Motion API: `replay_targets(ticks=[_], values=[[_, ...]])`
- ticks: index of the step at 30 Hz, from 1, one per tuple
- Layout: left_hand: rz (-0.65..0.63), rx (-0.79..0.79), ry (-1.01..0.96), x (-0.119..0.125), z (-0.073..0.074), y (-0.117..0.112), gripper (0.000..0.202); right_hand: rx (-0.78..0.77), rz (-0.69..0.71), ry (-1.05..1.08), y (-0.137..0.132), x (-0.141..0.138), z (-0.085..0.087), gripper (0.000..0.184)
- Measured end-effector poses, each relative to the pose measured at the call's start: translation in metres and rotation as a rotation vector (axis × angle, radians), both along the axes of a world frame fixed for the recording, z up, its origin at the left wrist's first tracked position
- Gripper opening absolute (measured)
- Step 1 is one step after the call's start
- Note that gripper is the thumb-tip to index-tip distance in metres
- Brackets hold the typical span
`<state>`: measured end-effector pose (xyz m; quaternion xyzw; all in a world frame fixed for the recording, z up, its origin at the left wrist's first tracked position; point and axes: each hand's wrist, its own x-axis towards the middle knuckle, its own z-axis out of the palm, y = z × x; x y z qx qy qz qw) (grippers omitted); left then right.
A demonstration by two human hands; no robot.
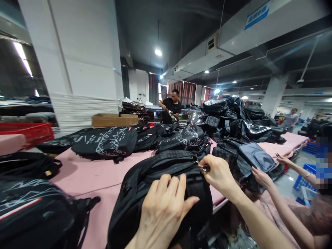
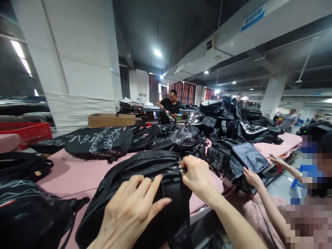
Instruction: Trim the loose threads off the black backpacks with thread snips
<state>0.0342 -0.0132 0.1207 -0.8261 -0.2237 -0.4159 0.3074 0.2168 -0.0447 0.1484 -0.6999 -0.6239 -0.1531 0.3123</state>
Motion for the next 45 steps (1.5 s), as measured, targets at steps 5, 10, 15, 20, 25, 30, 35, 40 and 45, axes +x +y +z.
replay_targets(ticks=[5, 10, 15, 20, 25, 30, 35, 40, 45], values=[[-0.02, -0.058, -0.058, -0.005, 0.002, 0.007, 0.031, 0.003, 0.022, 0.069, 0.019, 0.004, 0.002, 0.018], [-0.047, -0.042, -0.031, -0.007, -0.008, 0.006, 0.039, 0.058, 0.395, 0.333, 0.037, 0.009, 0.009, 0.027], [0.079, -0.181, 0.042, -0.013, -0.001, 0.009, 0.068, 0.041, 0.505, 0.635, 0.047, -0.008, 0.014, 0.026], [0.105, -0.583, 0.267, -0.018, 0.028, 0.013, 0.094, 0.026, 0.695, 0.604, 0.04, -0.005, 0.02, 0.028], [0.046, -0.654, 0.318, -0.011, 0.03, 0.008, 0.095, -0.211, 0.795, 0.554, 0.061, -0.006, 0.038, 0.025], [0.018, -0.601, 0.293, -0.013, 0.02, 0.0, 0.087, -0.365, 0.922, 0.222, 0.089, -0.038, 0.038, 0.021], [-0.002, -0.401, 0.191, -0.021, 0.006, -0.014, 0.084, -0.289, 0.685, 0.296, 0.117, -0.05, 0.024, 0.03], [-0.268, -0.319, -0.066, -0.046, 0.009, -0.001, 0.03, -0.35, 0.588, 0.404, 0.128, -0.044, 0.022, 0.038], [-0.133, -0.865, -0.519, -0.072, 0.041, 0.062, 0.024, -0.429, 0.571, 0.51, 0.12, -0.047, 0.027, 0.04]])
